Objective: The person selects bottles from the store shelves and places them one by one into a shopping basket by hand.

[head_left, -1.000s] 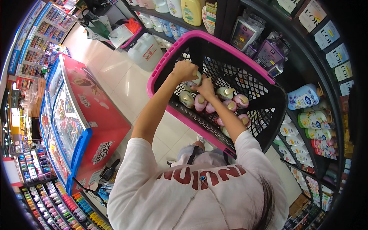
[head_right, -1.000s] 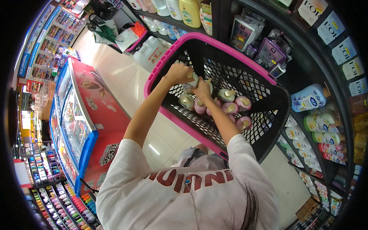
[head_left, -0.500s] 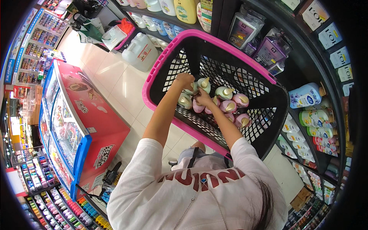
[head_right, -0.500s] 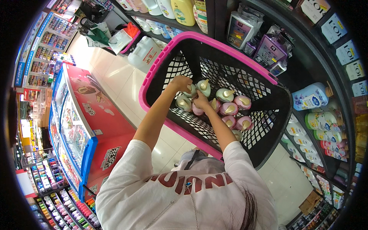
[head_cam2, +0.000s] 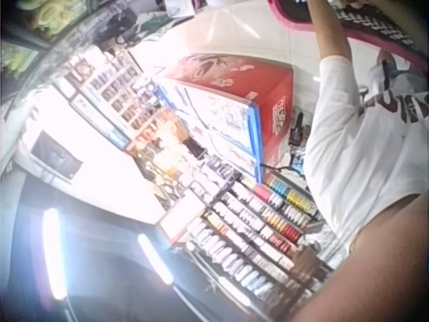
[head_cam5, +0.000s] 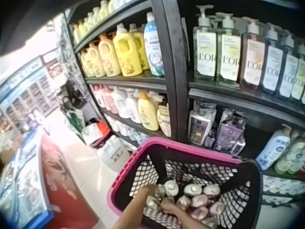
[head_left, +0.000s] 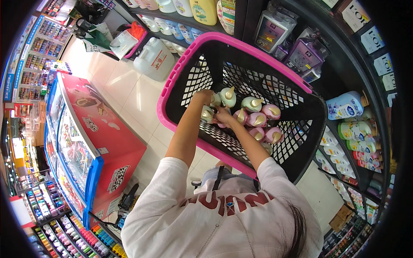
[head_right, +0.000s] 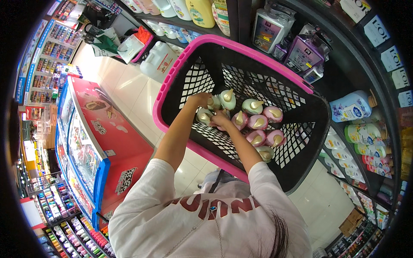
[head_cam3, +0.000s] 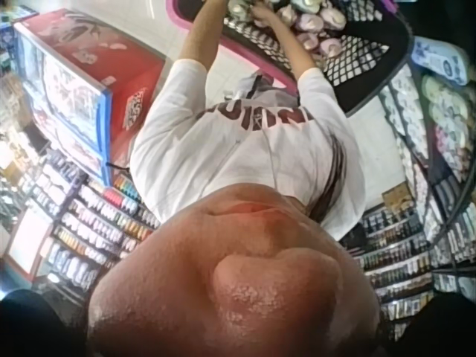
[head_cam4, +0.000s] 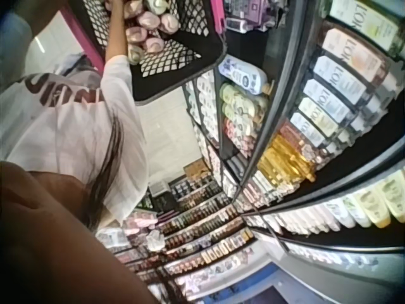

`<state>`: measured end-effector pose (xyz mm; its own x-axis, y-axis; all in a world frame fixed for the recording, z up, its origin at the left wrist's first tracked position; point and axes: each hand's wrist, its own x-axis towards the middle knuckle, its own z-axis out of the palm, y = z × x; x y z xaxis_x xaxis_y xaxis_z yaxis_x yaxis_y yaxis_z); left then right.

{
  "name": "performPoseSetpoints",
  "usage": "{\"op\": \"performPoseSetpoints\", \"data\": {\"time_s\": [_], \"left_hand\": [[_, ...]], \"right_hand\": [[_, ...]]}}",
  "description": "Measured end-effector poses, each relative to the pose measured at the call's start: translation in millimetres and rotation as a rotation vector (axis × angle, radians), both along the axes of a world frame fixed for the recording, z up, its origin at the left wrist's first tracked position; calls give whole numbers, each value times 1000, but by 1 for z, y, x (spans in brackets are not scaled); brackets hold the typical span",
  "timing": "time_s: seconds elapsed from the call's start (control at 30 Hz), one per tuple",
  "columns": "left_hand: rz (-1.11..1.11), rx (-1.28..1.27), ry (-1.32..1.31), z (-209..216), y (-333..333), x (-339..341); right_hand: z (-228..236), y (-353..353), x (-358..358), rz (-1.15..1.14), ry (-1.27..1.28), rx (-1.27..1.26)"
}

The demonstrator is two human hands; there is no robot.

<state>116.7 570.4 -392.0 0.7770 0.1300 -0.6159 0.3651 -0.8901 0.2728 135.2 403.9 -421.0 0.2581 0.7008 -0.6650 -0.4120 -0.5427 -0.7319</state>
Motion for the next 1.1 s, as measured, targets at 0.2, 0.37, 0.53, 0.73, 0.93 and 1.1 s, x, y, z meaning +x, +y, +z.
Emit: {"op": "performPoseSetpoints", "data": {"time_s": [0.2, 0.37, 0.53, 0.73, 0.93, 1.1], "left_hand": [[11, 22, 59, 15, 4, 0], [79, 53, -175, 50, -2, -3], [77, -56, -492, 112, -35, -14], [156, -318, -694, 188, -144, -45], [240, -649, -703, 222, -252, -59], [10, -887, -604, 218, -359, -47]], "right_hand": [[23, -1, 8, 10, -19, -10], [40, -15, 10, -32, -62, -28], [85, -52, 23, 51, -142, 28], [140, -170, 46, 54, -408, 354], [215, -324, 19, -298, -362, 469], [214, -451, -7, -515, -405, 361]]}}
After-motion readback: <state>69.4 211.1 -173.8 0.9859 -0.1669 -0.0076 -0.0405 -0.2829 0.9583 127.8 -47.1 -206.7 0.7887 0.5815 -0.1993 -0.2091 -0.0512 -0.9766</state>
